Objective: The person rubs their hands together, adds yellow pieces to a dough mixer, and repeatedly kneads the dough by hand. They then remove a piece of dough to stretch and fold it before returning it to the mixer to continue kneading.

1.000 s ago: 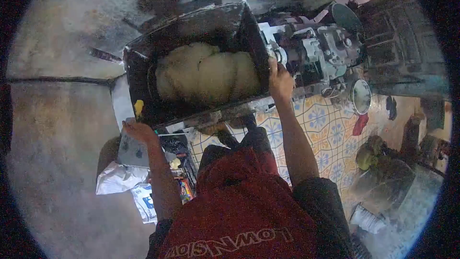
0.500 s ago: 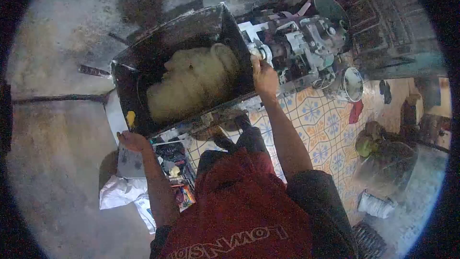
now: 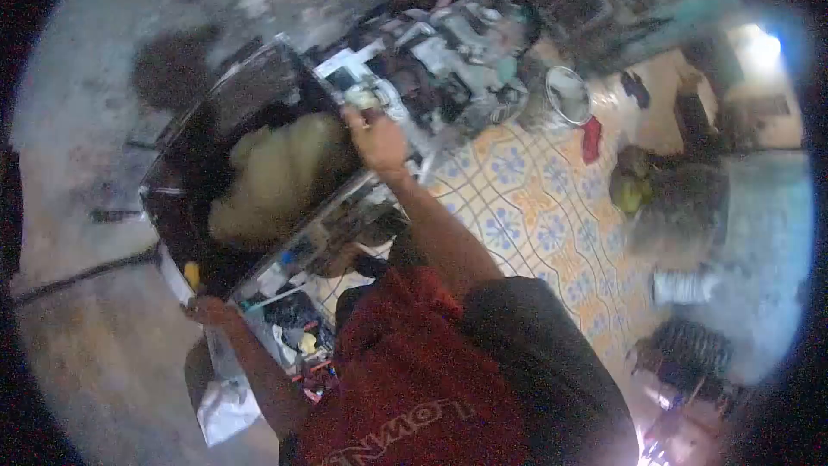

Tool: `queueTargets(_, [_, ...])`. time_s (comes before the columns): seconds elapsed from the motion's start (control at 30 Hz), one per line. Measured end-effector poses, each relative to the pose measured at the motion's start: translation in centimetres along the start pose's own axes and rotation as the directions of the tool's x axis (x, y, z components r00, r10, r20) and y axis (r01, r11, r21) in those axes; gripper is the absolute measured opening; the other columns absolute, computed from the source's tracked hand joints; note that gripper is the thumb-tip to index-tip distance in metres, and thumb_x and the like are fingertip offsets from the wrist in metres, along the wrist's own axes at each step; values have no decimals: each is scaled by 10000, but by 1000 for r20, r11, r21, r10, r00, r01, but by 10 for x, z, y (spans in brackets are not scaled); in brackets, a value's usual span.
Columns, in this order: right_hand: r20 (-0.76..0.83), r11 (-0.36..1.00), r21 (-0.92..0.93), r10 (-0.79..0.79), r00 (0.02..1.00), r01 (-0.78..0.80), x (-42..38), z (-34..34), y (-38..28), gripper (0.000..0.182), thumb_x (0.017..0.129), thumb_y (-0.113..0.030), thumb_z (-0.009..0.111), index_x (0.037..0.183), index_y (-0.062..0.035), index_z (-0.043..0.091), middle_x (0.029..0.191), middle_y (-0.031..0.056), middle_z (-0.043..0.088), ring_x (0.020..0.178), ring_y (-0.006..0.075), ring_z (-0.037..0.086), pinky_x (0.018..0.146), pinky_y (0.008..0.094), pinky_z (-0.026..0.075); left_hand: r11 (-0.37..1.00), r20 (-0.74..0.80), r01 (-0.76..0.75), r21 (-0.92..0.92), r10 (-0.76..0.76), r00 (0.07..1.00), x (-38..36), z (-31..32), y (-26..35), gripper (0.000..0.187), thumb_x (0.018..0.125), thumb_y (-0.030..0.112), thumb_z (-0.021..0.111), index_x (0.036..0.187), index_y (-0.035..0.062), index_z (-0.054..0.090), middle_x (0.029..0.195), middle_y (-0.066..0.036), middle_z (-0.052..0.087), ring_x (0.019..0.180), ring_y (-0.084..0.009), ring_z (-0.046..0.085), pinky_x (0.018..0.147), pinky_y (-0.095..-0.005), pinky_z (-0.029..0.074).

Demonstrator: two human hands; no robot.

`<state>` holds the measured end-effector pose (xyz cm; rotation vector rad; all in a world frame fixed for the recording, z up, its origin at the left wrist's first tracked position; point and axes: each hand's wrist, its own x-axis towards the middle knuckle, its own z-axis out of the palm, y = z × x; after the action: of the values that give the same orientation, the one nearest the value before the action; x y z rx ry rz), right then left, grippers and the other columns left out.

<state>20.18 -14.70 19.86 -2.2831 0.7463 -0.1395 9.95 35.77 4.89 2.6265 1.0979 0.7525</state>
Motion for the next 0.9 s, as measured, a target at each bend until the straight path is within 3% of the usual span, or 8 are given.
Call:
queueTargets(0.2, [-1, 995, 70, -70, 998, 70, 0, 2, 6, 663, 804, -648, 513, 967, -18, 638, 757, 253, 637, 775, 428, 634, 703, 486, 500, 924, -47, 197, -328, -224, 974, -1, -55, 65, 376, 944, 192, 405, 1228, -33, 504, 1176, -228, 565, 1041, -369, 567, 903, -430, 455])
queueTargets(0.33, [-20, 994, 78, -80, 997, 81, -2, 0, 7, 635, 800, -622, 545, 941, -9, 632, 767, 254, 636, 765, 429, 629, 685, 490, 498, 925, -69, 116, -362, -151, 986, -4, -61, 71, 399, 955, 224, 385, 1270, 4, 489, 1218, -208, 551, 1081, -351, 557, 919, -436, 439])
queueTargets(0.43, [-60, 992, 94, -74, 995, 79, 1, 10, 15, 613, 810, -607, 548, 929, -13, 640, 788, 268, 632, 798, 437, 619, 693, 493, 494, 902, 62, 293, -317, -288, 956, -3, -67, 79, 404, 953, 221, 366, 1264, -6, 488, 1249, -218, 525, 1092, -364, 543, 921, -448, 427])
queueTargets(0.53, [-60, 997, 68, -43, 997, 47, -4, 3, 7, 598, 811, -598, 553, 920, -18, 649, 789, 269, 632, 791, 437, 620, 697, 494, 494, 960, -105, -12, -279, -18, 994, -2, -32, 37, 410, 940, 210, 368, 1254, -26, 485, 1238, -233, 523, 1090, -370, 536, 920, -444, 427])
queueTargets(0.67, [-67, 996, 65, -53, 996, 57, -3, 2, 5, 581, 810, -590, 558, 938, -33, 657, 795, 256, 639, 789, 429, 625, 699, 488, 497, 999, -55, -49, -23, 47, 997, 12, 7, -11, 401, 934, 196, 383, 1249, -33, 478, 1228, -221, 532, 1076, -360, 544, 915, -429, 433])
queueTargets(0.8, [-33, 993, 110, -50, 998, 53, -2, 2, 5, 562, 805, -582, 567, 953, -48, 661, 786, 242, 644, 769, 423, 629, 680, 481, 502, 942, -56, 30, -335, -51, 997, 6, -21, 20, 405, 931, 205, 391, 1246, -36, 471, 1210, -221, 540, 1041, -344, 561, 903, -406, 441])
queueTargets(0.83, [-58, 989, 118, -79, 995, 85, -1, 4, 8, 564, 800, -580, 574, 962, -47, 659, 769, 241, 643, 749, 420, 633, 662, 476, 505, 980, -118, -68, -187, 46, 992, 9, -12, 13, 393, 931, 179, 382, 1242, -44, 473, 1186, -237, 544, 1038, -339, 558, 901, -391, 439])
queueTargets(0.9, [-54, 994, 90, -49, 997, 54, 0, 7, 10, 567, 797, -580, 578, 971, -46, 659, 777, 237, 646, 767, 412, 635, 673, 474, 503, 885, -13, 131, -448, -153, 988, -2, -44, 55, 381, 933, 141, 382, 1247, -60, 460, 1187, -245, 538, 1050, -346, 546, 921, -393, 428])
